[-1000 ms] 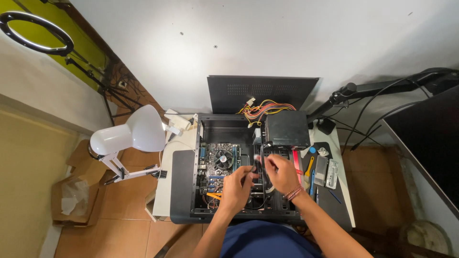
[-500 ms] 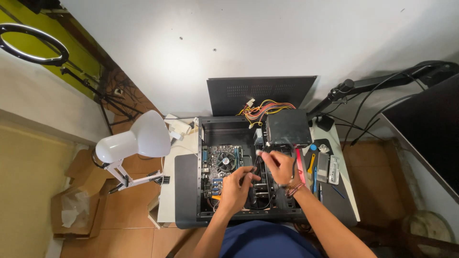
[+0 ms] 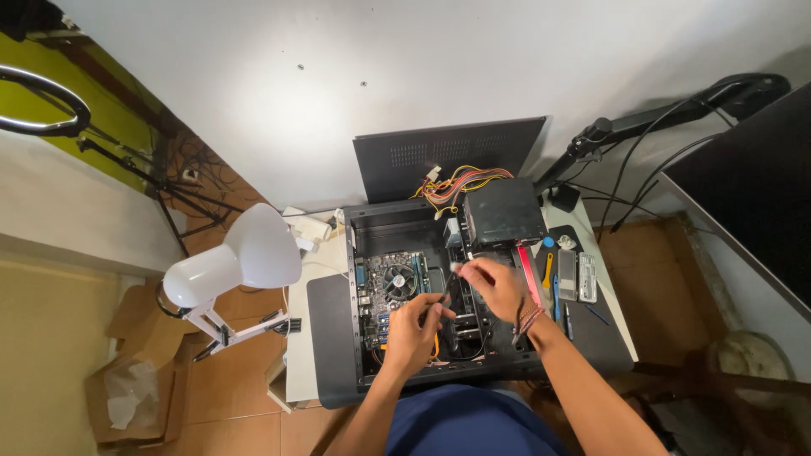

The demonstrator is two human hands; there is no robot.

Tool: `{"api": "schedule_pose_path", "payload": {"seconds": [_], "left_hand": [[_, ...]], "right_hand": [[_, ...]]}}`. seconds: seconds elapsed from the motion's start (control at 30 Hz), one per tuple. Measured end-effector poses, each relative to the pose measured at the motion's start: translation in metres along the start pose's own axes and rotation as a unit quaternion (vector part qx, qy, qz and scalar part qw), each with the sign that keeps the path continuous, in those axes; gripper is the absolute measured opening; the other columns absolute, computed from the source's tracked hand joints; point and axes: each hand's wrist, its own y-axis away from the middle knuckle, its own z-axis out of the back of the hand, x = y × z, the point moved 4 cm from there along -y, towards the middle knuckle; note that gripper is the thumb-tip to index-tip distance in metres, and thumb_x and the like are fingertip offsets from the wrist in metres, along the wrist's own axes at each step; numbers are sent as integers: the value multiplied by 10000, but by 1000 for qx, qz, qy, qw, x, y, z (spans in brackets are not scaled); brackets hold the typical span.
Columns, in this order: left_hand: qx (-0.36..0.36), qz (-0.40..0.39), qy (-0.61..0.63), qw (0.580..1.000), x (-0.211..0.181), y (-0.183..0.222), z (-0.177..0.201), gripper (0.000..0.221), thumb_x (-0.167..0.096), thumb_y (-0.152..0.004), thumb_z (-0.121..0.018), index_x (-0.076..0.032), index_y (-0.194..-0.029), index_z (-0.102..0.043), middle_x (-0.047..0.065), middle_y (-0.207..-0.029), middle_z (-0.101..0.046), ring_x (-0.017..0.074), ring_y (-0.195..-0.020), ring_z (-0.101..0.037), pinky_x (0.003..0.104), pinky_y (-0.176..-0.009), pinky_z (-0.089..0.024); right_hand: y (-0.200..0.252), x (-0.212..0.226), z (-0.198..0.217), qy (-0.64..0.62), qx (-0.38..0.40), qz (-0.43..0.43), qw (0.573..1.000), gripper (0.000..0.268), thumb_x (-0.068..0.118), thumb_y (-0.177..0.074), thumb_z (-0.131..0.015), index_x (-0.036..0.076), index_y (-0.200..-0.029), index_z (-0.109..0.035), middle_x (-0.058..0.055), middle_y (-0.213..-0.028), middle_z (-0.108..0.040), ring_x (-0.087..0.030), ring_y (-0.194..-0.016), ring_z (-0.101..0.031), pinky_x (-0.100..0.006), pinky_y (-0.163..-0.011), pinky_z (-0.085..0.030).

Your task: The person works on an open desktop computer case on a desk. They lift and reposition the power supply unit, connect power cables to the motherboard, and use a screwdriver to fasten components inside the case.

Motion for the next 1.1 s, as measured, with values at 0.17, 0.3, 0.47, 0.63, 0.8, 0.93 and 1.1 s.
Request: {"api": "schedule_pose_path", "payload": {"seconds": [0.17, 0.3, 0.47, 0.63, 0.8, 0.93, 1.1], "left_hand": [[15, -7, 7, 1000, 15, -1, -3, 237, -108, -986, -579, 19, -1138, -710, 56, -848, -805, 81, -651, -644, 254, -615, -548], [6, 1, 17, 1000, 18, -1, -6, 217, -111, -978, -593, 25, -1115, -691, 58, -843, -798, 77, -645, -639, 255, -603, -543], [23, -28, 6, 999, 4, 0, 3, 234, -103, -972, -585, 12, -1116, -729, 45, -842, -803, 80, -640, -625, 262, -590, -533], [20, 10, -52, 998, 5, -1, 3, 234, -125, -979, -609, 8, -1095, -763, 99, -737, -751, 88, -609, -627, 274, -562, -490], [27, -8, 9, 1000, 7, 0, 0, 250, -120, -981, -582, 12, -1124, -738, 34, -833, -804, 65, -630, -622, 244, -588, -533], [31, -11, 14, 999, 4, 0, -2, 257, -114, -981, -581, 14, -1131, -745, 41, -832, -804, 62, -642, -612, 243, -599, -534], [33, -9, 36, 999, 5, 0, -7, 257, -115, -987, -576, 27, -1135, -731, 39, -847, -805, 57, -654, -605, 247, -591, -522]], "right_hand": [[7, 1, -12, 53, 103, -133, 984, 313, 332, -1022, -617, 81, -1101, -788, -71, -766, -704, -79, -693, -617, -278, -657, -505], [19, -14, -29, -209, 159, -203, 943, 484, 332, -980, -640, 65, -1384, -620, 20, -939, -744, -58, -692, -536, -259, -627, -475], [22, -20, -18, -177, 118, -156, 965, 581, 307, -984, -647, 62, -1493, -506, -21, -762, -679, -77, -784, -654, -255, -658, -503], [26, -11, -32, -170, 186, -124, 960, 529, 262, -983, -644, 67, -1464, -540, -21, -789, -694, -59, -710, -611, -238, -668, -525], [16, -24, -11, -168, -65, -101, 978, 386, 212, -1013, -643, 32, -1354, -663, -40, -842, -710, -68, -688, -560, -241, -657, -491], [14, -22, -4, -166, 13, -116, 979, 398, 210, -987, -643, 37, -1345, -656, -35, -889, -743, -60, -699, -589, -226, -674, -513], [13, 12, 12, -3, -49, -144, 988, 344, 276, -970, -669, 48, -1211, -760, -31, -909, -770, -62, -686, -633, -223, -667, -517]]}}
